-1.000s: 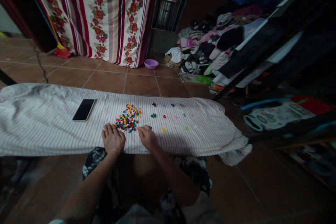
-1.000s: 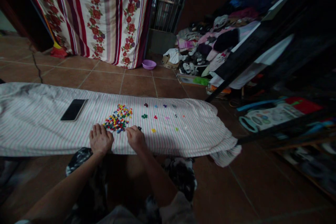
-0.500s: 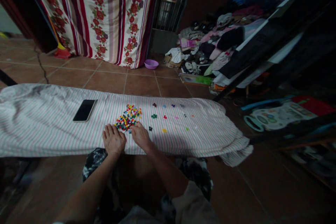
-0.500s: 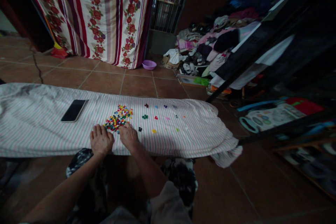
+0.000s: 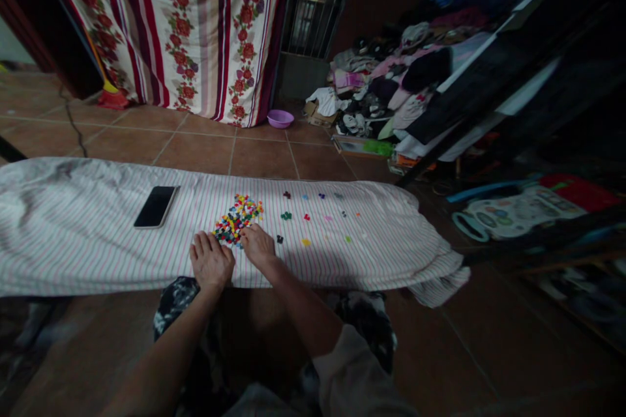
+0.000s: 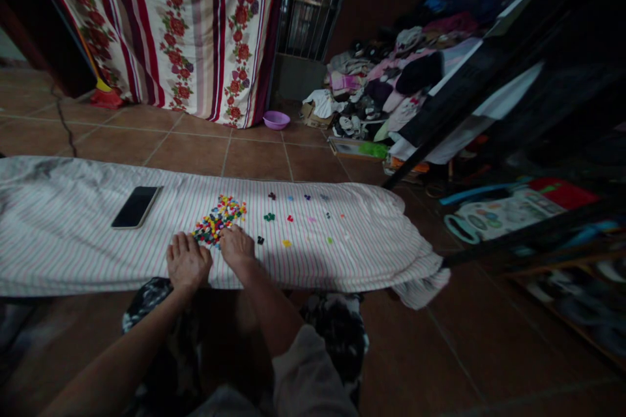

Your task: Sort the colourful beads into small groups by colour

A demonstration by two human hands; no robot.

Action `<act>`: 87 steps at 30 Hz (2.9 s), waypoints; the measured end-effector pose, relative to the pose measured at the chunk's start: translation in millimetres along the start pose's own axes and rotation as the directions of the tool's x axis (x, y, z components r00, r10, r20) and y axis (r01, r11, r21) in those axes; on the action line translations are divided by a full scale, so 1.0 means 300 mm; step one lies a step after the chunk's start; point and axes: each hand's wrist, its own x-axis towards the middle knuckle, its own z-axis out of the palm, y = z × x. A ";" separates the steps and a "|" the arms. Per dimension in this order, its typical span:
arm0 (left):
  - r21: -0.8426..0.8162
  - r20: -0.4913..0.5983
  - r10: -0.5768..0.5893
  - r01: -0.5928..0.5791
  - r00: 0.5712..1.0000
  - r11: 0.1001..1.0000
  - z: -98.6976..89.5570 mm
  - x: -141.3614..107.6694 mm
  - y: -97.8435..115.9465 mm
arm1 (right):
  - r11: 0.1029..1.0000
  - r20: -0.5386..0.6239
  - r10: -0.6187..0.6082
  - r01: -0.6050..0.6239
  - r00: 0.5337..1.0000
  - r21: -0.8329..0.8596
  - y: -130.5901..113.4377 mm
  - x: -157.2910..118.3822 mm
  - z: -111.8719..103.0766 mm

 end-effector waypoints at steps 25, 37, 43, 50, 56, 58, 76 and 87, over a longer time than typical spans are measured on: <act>0.002 0.025 -0.001 0.001 1.000 1.000 0.002 -0.002 -0.003 | 0.998 0.063 -0.040 0.042 0.997 -0.042 -0.034 0.036 0.010; 0.010 0.015 0.006 -0.007 1.000 1.000 0.003 -0.003 -0.003 | 0.999 0.028 -0.040 0.041 0.999 -0.015 -0.034 0.036 0.009; 0.001 0.007 0.013 -0.013 1.000 1.000 0.005 -0.005 -0.006 | 0.993 -0.046 -0.016 0.022 0.999 0.120 -0.035 0.020 -0.021; -0.003 0.003 0.013 -0.013 1.000 1.000 0.000 -0.006 -0.003 | 0.977 -0.150 0.038 -0.005 0.988 0.212 0.025 0.007 -0.021; -0.005 0.007 0.012 -0.012 1.000 1.000 -0.008 -0.003 0.001 | 0.982 -0.260 0.084 -0.035 0.962 0.187 0.148 -0.015 -0.017; -0.013 0.014 0.010 -0.010 1.000 1.000 -0.009 -0.003 0.002 | 0.987 -0.302 0.084 -0.037 0.950 0.159 0.198 -0.021 -0.018; 0.027 0.016 0.014 -0.014 1.000 1.000 -0.003 -0.003 -0.003 | 0.982 -0.418 0.063 0.020 0.906 0.190 0.314 -0.100 0.057; 0.070 0.009 0.030 -0.031 1.000 0.997 0.000 -0.004 -0.007 | 0.964 -0.495 -0.046 0.168 0.868 0.205 0.333 -0.102 0.081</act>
